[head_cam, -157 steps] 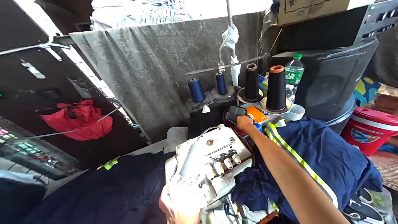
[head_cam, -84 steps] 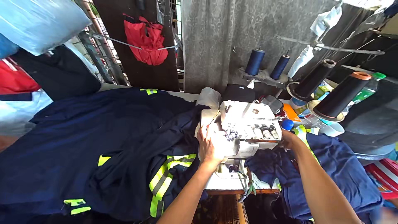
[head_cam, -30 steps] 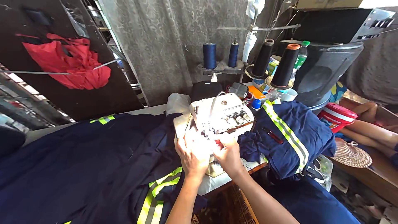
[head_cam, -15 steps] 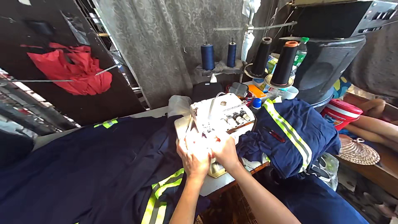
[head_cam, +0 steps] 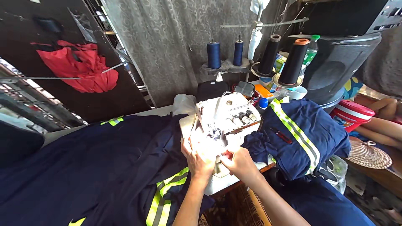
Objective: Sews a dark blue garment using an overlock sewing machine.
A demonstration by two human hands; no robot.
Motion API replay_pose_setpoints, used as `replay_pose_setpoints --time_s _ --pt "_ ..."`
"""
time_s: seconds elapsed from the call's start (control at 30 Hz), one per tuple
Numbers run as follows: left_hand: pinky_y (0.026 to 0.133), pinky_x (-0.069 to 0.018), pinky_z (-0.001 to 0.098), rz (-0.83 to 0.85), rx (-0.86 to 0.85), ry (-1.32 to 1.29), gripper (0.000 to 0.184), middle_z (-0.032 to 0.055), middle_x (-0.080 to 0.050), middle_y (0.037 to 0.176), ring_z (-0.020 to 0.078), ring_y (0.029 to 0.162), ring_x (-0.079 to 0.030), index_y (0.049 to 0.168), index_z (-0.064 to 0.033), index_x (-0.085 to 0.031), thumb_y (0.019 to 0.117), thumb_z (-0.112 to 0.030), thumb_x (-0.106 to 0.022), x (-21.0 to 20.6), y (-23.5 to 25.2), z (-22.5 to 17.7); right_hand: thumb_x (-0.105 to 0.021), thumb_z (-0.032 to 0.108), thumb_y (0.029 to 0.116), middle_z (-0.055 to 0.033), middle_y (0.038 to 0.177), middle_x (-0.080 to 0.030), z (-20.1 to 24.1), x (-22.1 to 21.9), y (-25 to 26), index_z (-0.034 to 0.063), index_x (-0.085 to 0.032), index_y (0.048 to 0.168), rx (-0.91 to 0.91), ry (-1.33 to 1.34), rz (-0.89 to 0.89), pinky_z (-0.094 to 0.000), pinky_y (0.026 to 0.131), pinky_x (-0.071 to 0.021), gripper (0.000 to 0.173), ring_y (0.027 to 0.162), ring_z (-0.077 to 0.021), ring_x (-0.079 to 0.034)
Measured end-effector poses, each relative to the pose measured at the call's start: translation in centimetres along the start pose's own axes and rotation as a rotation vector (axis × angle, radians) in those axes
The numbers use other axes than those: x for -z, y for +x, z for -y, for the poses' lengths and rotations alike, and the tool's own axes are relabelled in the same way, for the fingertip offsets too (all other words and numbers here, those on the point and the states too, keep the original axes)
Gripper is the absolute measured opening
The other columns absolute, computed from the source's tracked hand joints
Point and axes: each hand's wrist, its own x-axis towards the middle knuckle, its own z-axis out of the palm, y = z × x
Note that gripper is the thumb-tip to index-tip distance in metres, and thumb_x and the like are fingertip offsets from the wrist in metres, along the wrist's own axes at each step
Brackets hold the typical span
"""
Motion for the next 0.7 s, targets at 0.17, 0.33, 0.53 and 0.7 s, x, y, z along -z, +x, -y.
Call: replay_pose_setpoints --time_s 0.17,0.33,0.53,0.7 --pt "0.11 -0.0357 0.0552 -0.011 0.005 0.003 0.046 0.0264 -0.062 0.13 0.0491 0.13 -0.049 0.114 -0.0033 -0.074 0.0787 -0.031 -0.066 -0.3 -0.1 0.2 -0.068 0.016 0.0916 -0.0091 0.089 -0.069 0.0 1.0 -1.4 0.0019 -0.075 0.103 0.014 -0.016 -0.118 -0.0321 0.07 -0.0577 0.019 0.074 -0.0159 -0.067" --pt "0.111 -0.0348 0.0565 0.015 0.011 -0.002 0.05 0.0287 -0.06 0.132 0.0505 0.131 -0.048 0.116 -0.0008 -0.072 0.08 -0.035 -0.066 -0.2 -0.1 0.2 -0.065 0.011 0.0888 -0.0071 0.085 -0.068 -0.2 -1.1 0.8 0.0026 -0.076 0.097 0.183 0.055 -0.397 -0.0262 0.065 -0.0561 0.016 0.07 -0.0116 -0.064" --pt "0.11 -0.0356 0.0565 0.004 -0.004 0.01 0.05 0.0272 -0.062 0.131 0.05 0.13 -0.049 0.115 -0.0027 -0.073 0.0776 -0.035 -0.069 -0.2 -0.1 0.1 -0.062 0.007 0.0873 -0.0093 0.082 -0.066 -0.5 -2.6 3.1 0.0001 -0.074 0.094 0.229 0.108 -0.47 -0.0289 0.061 -0.0568 0.015 0.066 -0.0138 -0.064" --pt "0.109 -0.0359 0.0576 0.025 -0.025 0.035 0.049 0.0282 -0.061 0.132 0.0508 0.13 -0.049 0.115 -0.0053 -0.074 0.0788 -0.037 -0.068 -0.1 -0.1 0.0 -0.064 0.006 0.0855 -0.0106 0.084 -0.067 -0.3 -2.8 3.6 -0.0016 -0.073 0.094 0.235 0.117 -0.504 -0.0304 0.066 -0.0561 0.015 0.07 -0.0159 -0.065"
